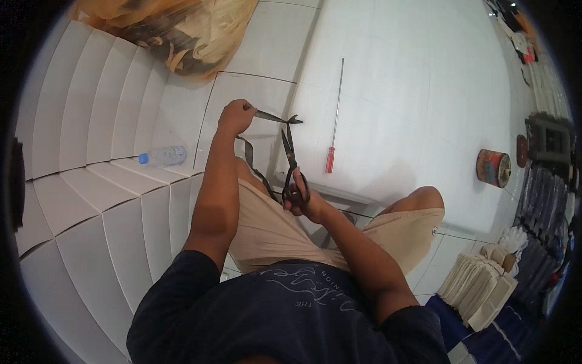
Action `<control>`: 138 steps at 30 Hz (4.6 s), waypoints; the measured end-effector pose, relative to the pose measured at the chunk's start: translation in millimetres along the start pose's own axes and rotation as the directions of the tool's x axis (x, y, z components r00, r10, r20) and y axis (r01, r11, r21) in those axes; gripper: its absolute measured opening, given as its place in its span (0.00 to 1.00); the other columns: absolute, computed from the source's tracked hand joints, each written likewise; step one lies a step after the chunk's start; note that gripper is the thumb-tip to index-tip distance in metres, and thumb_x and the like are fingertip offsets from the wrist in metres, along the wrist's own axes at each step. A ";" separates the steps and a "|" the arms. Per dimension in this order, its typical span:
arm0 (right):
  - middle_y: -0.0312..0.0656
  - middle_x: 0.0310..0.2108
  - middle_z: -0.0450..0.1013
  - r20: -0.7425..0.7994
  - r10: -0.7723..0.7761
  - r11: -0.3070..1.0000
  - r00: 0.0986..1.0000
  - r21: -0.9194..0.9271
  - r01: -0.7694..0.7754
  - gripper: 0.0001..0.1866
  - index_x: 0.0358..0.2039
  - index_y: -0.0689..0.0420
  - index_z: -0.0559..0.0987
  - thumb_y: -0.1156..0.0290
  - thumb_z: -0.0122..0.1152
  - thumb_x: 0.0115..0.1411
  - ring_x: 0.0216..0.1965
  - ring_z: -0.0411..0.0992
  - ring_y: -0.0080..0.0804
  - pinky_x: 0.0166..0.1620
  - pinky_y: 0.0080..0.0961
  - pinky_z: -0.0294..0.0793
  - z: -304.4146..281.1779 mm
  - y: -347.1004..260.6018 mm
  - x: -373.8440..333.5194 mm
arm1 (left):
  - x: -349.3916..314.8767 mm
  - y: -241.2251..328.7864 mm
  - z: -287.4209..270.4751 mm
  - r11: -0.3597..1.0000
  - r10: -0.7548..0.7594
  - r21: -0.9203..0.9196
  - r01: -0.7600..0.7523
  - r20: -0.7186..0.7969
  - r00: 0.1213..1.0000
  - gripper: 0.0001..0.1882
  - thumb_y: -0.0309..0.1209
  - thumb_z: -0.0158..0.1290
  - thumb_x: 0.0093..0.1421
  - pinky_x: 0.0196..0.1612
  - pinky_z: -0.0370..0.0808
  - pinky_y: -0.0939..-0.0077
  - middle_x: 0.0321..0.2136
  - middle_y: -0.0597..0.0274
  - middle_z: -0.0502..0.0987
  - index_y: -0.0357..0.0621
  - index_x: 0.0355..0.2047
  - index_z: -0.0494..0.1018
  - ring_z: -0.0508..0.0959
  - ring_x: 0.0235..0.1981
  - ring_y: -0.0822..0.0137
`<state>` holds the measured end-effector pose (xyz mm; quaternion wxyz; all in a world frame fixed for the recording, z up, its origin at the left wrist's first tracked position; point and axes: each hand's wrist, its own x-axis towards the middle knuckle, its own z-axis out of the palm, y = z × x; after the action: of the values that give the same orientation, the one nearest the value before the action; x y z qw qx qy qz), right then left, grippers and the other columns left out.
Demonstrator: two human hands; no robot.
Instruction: Measuring and cutting fabric straps on a large white textile surface.
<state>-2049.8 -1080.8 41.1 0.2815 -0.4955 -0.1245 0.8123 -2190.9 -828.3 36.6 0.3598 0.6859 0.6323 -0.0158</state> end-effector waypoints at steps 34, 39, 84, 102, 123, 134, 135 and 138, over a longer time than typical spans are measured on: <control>0.40 0.16 0.67 -0.733 -0.485 0.873 0.477 -0.434 0.221 0.21 0.30 0.60 0.64 0.67 0.70 0.48 0.10 0.66 0.29 0.16 0.28 0.67 -28.1 -103.5 -211.0 | -307.1 183.0 -98.3 0.956 0.276 0.139 -0.258 -0.133 0.952 0.16 0.34 0.53 0.57 0.41 0.73 0.60 0.39 0.50 0.71 0.44 0.45 0.73 0.75 0.37 0.53; 0.40 0.25 0.75 -0.638 -0.257 0.961 0.726 -0.088 0.263 0.24 0.34 0.61 0.66 0.64 0.73 0.48 0.18 0.71 0.25 0.20 0.25 0.70 54.9 -185.6 -379.3 | -347.8 298.5 -166.2 0.988 0.151 -0.013 -0.157 0.369 0.917 0.26 0.54 0.50 0.58 0.38 0.74 0.62 0.29 0.52 0.76 0.40 0.35 0.78 0.77 0.32 0.53; 0.54 0.30 0.78 -0.914 0.371 0.911 0.166 0.323 -0.256 0.37 0.27 0.64 0.81 0.35 0.57 0.48 0.35 0.78 0.46 0.41 0.39 0.74 -105.0 -780.7 -81.1 | 473.6 661.8 -601.7 0.900 0.181 -0.434 0.047 0.468 0.865 0.16 0.38 0.44 0.63 0.24 0.69 0.77 0.22 0.65 0.69 0.39 0.38 0.75 0.70 0.21 0.71; 0.41 0.25 0.76 -0.845 0.528 0.817 -0.088 0.478 0.322 0.28 0.29 0.59 0.76 0.42 0.62 0.52 0.29 0.75 0.35 0.36 0.29 0.72 -230.0 -1004.5 53.5 | 745.1 864.8 -521.6 0.914 0.387 -0.242 -0.324 0.760 0.522 0.13 0.28 0.40 0.61 0.24 0.58 0.82 0.17 0.71 0.63 0.36 0.38 0.74 0.61 0.19 0.78; 0.42 0.32 0.76 -0.689 0.138 0.983 -0.711 0.185 0.011 0.11 0.30 0.56 0.78 0.60 0.62 0.56 0.34 0.70 0.42 0.38 0.38 0.73 -446.0 -850.6 291.3 | 839.9 742.6 -138.7 0.827 0.345 -0.344 -0.444 0.935 -0.082 0.18 0.45 0.39 0.68 0.24 0.60 0.83 0.20 0.70 0.63 0.46 0.28 0.65 0.63 0.22 0.79; 0.50 0.34 0.76 -0.980 0.075 0.849 -0.182 -0.033 0.528 0.24 0.43 0.60 0.77 0.50 0.54 0.61 0.35 0.75 0.41 0.39 0.32 0.72 -348.3 -956.2 357.0 | 848.1 707.7 -113.9 0.657 0.309 -0.384 -0.648 0.922 -0.233 0.18 0.41 0.41 0.68 0.36 0.68 0.77 0.28 0.61 0.74 0.37 0.37 0.72 0.71 0.31 0.73; 0.50 0.31 0.76 -0.970 0.180 0.760 -0.164 0.031 0.649 0.23 0.42 0.60 0.77 0.50 0.55 0.61 0.33 0.75 0.39 0.38 0.31 0.72 -345.8 -959.9 362.2 | 850.0 707.3 -116.1 0.646 0.318 -0.429 -0.631 0.903 -0.289 0.19 0.43 0.43 0.67 0.35 0.67 0.78 0.28 0.61 0.74 0.37 0.37 0.72 0.70 0.30 0.74; 0.41 0.22 0.72 -0.880 0.308 0.775 -0.361 0.012 0.631 0.19 0.40 0.60 0.77 0.55 0.59 0.60 0.26 0.71 0.30 0.32 0.28 0.70 -333.6 -929.5 374.7 | 847.7 713.7 -131.6 0.630 0.224 -0.373 -0.681 0.927 -0.301 0.20 0.46 0.46 0.65 0.32 0.66 0.81 0.26 0.64 0.72 0.39 0.34 0.73 0.69 0.28 0.76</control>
<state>-1579.0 -135.3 53.6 0.5165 -0.7939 0.3204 -0.0175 -1451.3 6.7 67.9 0.5426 0.6891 -0.1686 -0.4498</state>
